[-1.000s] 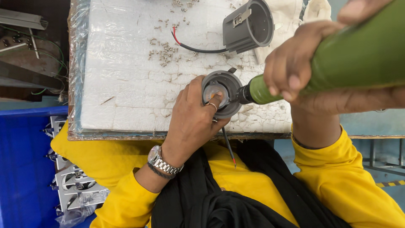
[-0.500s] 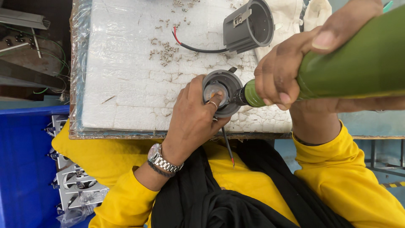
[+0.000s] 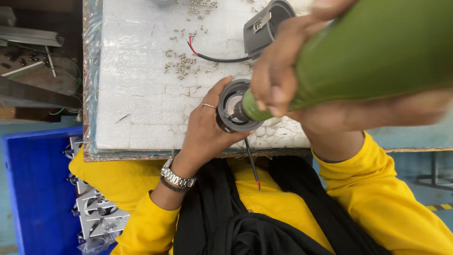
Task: The person assembles an LED light fixture by positioning components in a housing, using a power screwdriver to secure them, and cleaning the interior with a cloth.
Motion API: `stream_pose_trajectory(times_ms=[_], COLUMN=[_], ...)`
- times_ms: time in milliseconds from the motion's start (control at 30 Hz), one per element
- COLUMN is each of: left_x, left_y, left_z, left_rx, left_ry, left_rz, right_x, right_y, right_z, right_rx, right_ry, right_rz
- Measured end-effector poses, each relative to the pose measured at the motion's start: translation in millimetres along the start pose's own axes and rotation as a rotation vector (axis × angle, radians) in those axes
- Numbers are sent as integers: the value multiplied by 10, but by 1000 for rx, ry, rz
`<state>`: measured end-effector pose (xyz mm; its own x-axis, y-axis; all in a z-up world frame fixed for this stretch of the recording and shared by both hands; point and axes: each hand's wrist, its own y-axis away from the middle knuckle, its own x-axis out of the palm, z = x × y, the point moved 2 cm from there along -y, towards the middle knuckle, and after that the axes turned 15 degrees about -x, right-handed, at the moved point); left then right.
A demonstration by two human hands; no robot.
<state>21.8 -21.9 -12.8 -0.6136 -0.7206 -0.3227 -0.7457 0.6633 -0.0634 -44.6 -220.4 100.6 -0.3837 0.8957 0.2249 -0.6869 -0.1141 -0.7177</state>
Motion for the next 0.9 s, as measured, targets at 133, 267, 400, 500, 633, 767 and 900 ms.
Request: stream_pose_trajectory(times_ms=[133, 267, 400, 500, 633, 767, 900], left_x=[-28, -29, -17, -8, -7, -10, -61], left_y=[11, 15, 11, 12, 17, 43, 24], left_z=[-4, -12, 5, 26, 46, 54, 28], left_rx=[-50, -80, -48, -46, -61, -36, 23], left_ry=[77, 86, 52, 72, 50, -12, 7], left_rz=[40, 57, 45, 63, 53, 10, -6], right_x=[191, 316, 453, 501, 463, 448, 455], right_y=[-111, -298, -432, -476, -492, -392, -232], right_z=[60, -25, -106, -143, -241, -396, -669], right_rx=[90, 81, 47, 30, 29, 61, 211], right_ry=[79, 261, 377, 380, 286, 116, -27], right_rz=[-137, -215, -228, -215, -195, -187, -145])
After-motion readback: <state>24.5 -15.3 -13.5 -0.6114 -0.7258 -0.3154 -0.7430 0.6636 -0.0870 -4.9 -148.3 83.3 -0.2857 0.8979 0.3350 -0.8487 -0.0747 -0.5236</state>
